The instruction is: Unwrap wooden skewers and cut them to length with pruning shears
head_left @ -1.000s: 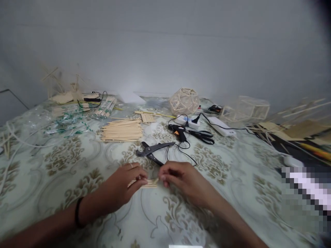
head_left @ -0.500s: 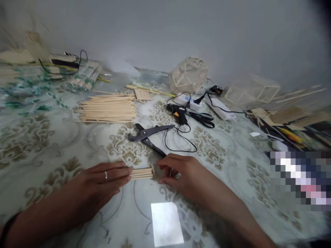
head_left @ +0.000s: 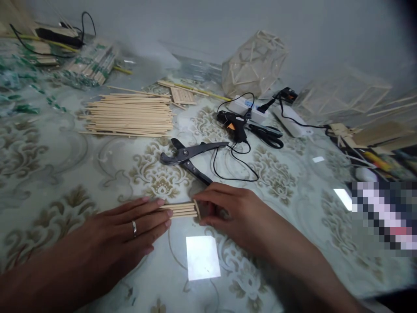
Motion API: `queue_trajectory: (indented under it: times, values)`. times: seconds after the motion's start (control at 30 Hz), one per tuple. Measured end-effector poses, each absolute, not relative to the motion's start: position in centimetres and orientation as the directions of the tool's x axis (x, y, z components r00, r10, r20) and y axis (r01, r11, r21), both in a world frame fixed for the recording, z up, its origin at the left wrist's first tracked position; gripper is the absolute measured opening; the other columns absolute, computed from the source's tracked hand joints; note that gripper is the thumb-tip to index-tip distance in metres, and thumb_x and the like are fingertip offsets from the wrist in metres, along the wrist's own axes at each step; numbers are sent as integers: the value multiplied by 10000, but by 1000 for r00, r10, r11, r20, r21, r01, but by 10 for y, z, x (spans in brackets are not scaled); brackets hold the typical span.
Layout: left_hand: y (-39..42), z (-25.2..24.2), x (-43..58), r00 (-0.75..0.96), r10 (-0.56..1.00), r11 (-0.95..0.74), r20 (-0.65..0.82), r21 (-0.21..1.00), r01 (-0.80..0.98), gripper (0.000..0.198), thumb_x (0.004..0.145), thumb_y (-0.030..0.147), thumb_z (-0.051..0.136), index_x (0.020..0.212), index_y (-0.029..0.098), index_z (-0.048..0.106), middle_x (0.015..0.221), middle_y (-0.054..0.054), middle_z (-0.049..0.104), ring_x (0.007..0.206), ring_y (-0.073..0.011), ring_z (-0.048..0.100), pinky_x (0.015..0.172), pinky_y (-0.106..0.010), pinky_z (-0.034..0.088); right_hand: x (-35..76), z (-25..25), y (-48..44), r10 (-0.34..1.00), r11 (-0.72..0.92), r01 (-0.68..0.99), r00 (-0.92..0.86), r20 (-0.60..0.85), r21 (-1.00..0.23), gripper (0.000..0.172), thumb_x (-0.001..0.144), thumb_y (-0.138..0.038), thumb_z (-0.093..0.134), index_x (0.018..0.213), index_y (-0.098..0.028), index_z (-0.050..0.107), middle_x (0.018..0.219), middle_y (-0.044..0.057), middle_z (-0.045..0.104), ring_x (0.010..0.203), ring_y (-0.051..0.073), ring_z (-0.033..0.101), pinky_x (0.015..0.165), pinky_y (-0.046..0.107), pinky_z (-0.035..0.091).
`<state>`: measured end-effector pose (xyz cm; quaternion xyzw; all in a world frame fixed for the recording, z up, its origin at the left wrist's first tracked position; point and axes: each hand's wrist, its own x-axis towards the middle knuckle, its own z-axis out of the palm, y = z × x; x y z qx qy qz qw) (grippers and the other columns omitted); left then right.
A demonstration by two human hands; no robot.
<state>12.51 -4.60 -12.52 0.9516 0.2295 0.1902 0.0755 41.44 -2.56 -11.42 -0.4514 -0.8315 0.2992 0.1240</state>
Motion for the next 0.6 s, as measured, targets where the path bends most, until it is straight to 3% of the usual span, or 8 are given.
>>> queue_trajectory:
  times: [0.6]
  values:
    - [-47, -126, 125, 811, 495, -860, 311, 308, 407, 462, 958, -11, 425, 1323, 162, 649, 1408, -24, 697, 1356, -138, 600, 1214, -275, 419, 410, -115, -26, 830, 427, 689, -555, -48, -586, 227, 834, -108, 819, 1022, -199, 731, 897, -10, 651, 709, 110, 625, 679, 242, 491]
